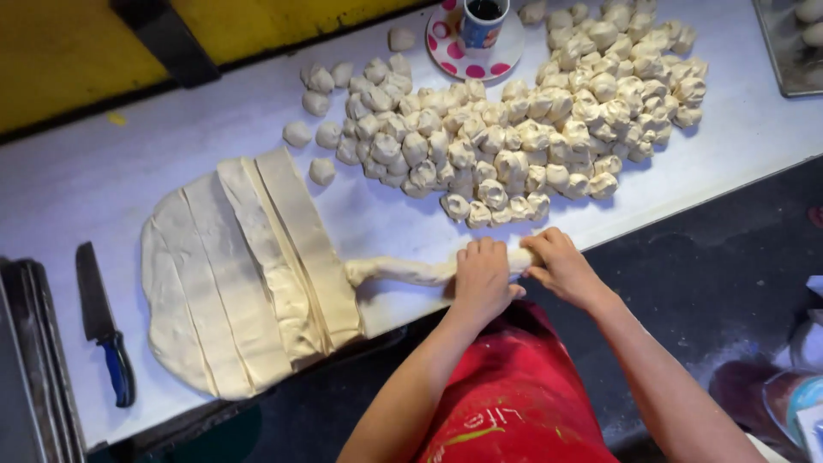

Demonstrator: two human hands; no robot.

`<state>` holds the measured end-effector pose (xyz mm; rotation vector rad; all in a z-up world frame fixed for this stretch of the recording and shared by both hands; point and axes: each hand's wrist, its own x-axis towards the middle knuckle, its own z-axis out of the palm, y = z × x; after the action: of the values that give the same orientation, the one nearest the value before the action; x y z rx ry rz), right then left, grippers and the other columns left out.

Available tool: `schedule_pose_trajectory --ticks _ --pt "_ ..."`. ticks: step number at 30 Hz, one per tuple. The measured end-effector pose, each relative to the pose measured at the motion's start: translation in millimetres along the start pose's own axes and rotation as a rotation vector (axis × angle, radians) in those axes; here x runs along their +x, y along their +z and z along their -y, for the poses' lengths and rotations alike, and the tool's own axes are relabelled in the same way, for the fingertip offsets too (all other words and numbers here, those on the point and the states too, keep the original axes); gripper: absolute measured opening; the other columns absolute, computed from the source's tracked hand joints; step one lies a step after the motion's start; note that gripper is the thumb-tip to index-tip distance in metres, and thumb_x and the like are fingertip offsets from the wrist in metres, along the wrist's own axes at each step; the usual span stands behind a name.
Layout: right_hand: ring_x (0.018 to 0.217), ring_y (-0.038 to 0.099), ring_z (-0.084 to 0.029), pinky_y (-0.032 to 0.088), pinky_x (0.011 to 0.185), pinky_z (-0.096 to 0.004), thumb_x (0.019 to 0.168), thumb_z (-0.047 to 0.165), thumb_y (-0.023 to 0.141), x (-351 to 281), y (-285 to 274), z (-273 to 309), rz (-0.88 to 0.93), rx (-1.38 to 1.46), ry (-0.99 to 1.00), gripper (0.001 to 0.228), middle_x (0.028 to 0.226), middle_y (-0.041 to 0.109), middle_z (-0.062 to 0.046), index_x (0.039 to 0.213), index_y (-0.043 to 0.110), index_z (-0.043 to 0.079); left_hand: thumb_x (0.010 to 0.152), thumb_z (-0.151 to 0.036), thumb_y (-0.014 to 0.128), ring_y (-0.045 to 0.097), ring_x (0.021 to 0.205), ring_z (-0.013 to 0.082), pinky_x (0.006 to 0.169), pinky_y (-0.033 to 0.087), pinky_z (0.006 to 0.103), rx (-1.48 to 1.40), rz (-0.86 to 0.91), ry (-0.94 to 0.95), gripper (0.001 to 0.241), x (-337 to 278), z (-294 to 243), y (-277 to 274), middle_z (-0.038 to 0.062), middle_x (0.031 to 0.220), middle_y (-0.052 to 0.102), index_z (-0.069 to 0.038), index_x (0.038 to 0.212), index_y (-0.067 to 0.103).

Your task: The person rolls strips of dough into small balls and places them on a white countertop. They use a knife to cut the dough into strips and then roll each strip by hand into a ball, adding it to a growing pile of finished dough balls.

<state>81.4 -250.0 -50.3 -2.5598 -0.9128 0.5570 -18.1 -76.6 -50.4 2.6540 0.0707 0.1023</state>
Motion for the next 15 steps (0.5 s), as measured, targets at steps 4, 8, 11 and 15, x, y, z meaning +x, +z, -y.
schedule_pose_trajectory --ticks 4,8,11,15 --pt "0.114 0.063 -0.041 0.056 0.092 -0.047 0.082 0.014 0.081 -7.9 -22.1 22.1 -0.004 0.036 -0.004 0.037 0.119 0.057 -0.014 0.116 0.067 0.011 0.062 -0.026 0.09 0.057 0.085 0.033 0.073 0.044 0.0458 -0.045 -0.065 0.019 0.05 10.6 13.9 18.2 0.007 0.088 0.051 -0.008 0.096 0.057" --pt "0.086 0.071 -0.033 0.063 0.063 -0.041 0.102 0.025 0.061 -6.2 6.2 45.8 -0.098 0.859 0.306 0.032 0.113 0.065 -0.022 0.123 0.066 0.0 0.072 -0.016 0.082 0.06 0.09 0.0358 0.076 0.049 0.048 -0.341 0.027 -0.044 0.04 -0.9 20.4 -3.1 0.006 0.092 0.053 -0.011 0.102 0.056" --pt "0.072 0.068 -0.029 0.056 0.058 -0.038 0.106 0.036 0.057 15.2 47.8 50.1 -0.328 0.68 0.336 0.029 0.088 0.064 -0.015 0.102 0.071 0.01 0.069 -0.012 0.082 0.059 0.093 0.0387 0.078 0.049 0.0502 -0.365 -0.014 -0.082 0.047 -0.1 20.6 -6.3 0.009 0.096 0.051 -0.01 0.106 0.053" --pt "0.066 0.06 -0.028 0.049 0.057 -0.042 0.105 0.031 0.05 10.6 52.7 62.6 -0.361 0.568 0.365 0.036 0.065 0.056 -0.016 0.078 0.052 0.008 0.074 -0.008 0.071 0.057 0.089 0.0414 0.081 0.046 0.0505 -0.257 -0.109 0.023 0.036 -3.6 -3.3 -28.9 0.015 0.091 0.05 -0.004 0.105 0.052"
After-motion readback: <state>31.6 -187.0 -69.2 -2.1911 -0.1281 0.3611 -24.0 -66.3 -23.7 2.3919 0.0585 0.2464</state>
